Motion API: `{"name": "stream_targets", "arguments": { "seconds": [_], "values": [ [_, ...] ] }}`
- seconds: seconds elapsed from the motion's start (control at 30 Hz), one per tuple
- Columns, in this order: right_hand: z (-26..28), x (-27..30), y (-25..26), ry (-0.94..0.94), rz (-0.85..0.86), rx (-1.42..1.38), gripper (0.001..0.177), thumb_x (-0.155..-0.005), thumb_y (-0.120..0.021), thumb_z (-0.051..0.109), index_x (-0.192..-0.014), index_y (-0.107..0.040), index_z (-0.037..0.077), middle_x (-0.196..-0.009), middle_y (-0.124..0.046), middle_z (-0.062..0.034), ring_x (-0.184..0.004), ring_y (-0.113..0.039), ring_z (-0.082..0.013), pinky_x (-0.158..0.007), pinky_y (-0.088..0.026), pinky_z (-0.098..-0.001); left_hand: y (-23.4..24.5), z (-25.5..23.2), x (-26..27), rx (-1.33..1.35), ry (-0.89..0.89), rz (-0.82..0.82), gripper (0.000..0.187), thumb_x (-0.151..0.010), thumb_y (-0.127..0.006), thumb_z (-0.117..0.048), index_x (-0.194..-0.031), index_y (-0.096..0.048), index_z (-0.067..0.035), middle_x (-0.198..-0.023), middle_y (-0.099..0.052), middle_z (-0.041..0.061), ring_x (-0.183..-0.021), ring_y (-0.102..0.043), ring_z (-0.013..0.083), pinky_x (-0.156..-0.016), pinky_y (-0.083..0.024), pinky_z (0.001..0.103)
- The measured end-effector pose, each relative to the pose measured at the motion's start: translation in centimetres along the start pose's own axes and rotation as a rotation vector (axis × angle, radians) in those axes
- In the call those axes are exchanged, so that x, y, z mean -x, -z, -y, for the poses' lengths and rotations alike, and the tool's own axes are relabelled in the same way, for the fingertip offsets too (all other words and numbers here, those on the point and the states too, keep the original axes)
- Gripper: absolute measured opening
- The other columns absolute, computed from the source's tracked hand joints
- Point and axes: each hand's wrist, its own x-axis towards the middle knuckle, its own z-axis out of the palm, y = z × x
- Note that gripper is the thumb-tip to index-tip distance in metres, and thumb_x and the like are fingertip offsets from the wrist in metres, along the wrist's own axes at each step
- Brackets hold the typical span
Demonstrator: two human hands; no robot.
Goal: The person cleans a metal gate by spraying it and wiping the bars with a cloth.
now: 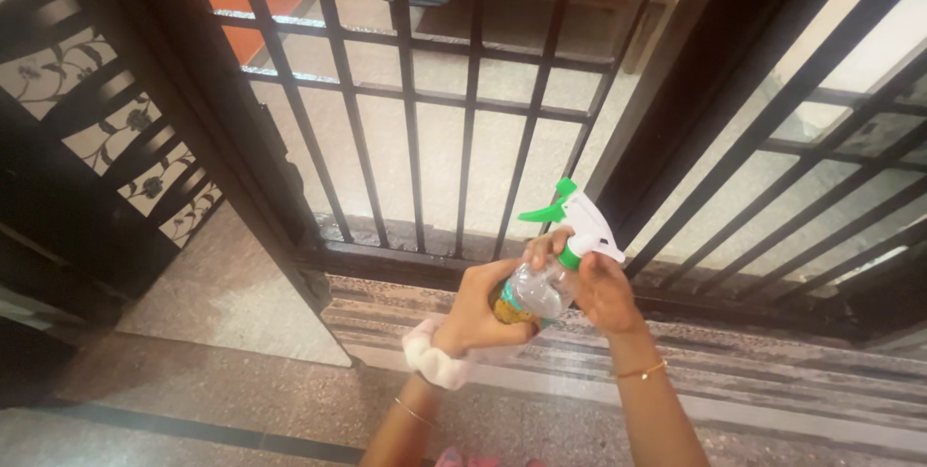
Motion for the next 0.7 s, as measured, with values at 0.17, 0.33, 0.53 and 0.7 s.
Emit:
{"name": "stream_targets", "arguments": {
  "seconds": [0.17,0.33,0.53,0.7],
  "values": [
    [0.1,-0.8,0.8,-0.022,0.154,-0.059,0.044,-0.109,-0.058,0.049,-0.115,-0.057,0.006,-0.102,-0.061,-0.0076,-0.114,-0.054,-0.0250,-0.108,-0.042,-0.0451,0.9,2.0,0.3,0.454,0.168,0.179,0.066,-0.066,-0.080,-0.014,-0.126,-0.063,0.007,-0.107,-0.069,0.002,-0.101,-0.061,0.0081,-0.091,-0.051,0.025],
    [-0.7,-1.3,1.1,-0.103,-0.021,-0.062,0.039,-0.108,-0.053,0.046,-0.115,-0.056,0.007,-0.102,-0.062,-0.0096,-0.114,-0.055,-0.0253,-0.106,-0.044,-0.0444,0.0,2.8,0.3,0.251,0.146,0.072,0.064,-0.068,-0.076,-0.017,-0.127,-0.067,0.005,-0.102,-0.073,0.008,-0.096,-0.066,0.0105,-0.088,-0.054,0.027],
    [-2.1,0.7,0.1,-0.106,-0.363,0.223,0.041,-0.108,-0.044,0.045,-0.115,-0.055,0.006,-0.109,-0.064,-0.0119,-0.111,-0.061,-0.0242,-0.104,-0.048,-0.0419,-1.8,-0.1,0.4,-0.136,0.036,-0.129,0.067,-0.065,-0.079,-0.023,-0.127,-0.067,0.001,-0.094,-0.076,0.015,-0.086,-0.077,0.0164,-0.081,-0.059,0.031],
    [-2.4,2.3,-0.7,-0.113,-0.534,0.483,0.047,-0.108,-0.041,0.048,-0.112,-0.058,0.005,-0.110,-0.069,-0.0139,-0.109,-0.065,-0.0228,-0.103,-0.050,-0.0403,-3.0,-1.6,0.6,-0.249,-0.014,-0.168,0.074,-0.064,-0.081,-0.023,-0.131,-0.064,0.002,-0.102,-0.075,0.017,-0.095,-0.075,0.0215,-0.084,-0.059,0.032]
  ]
}}
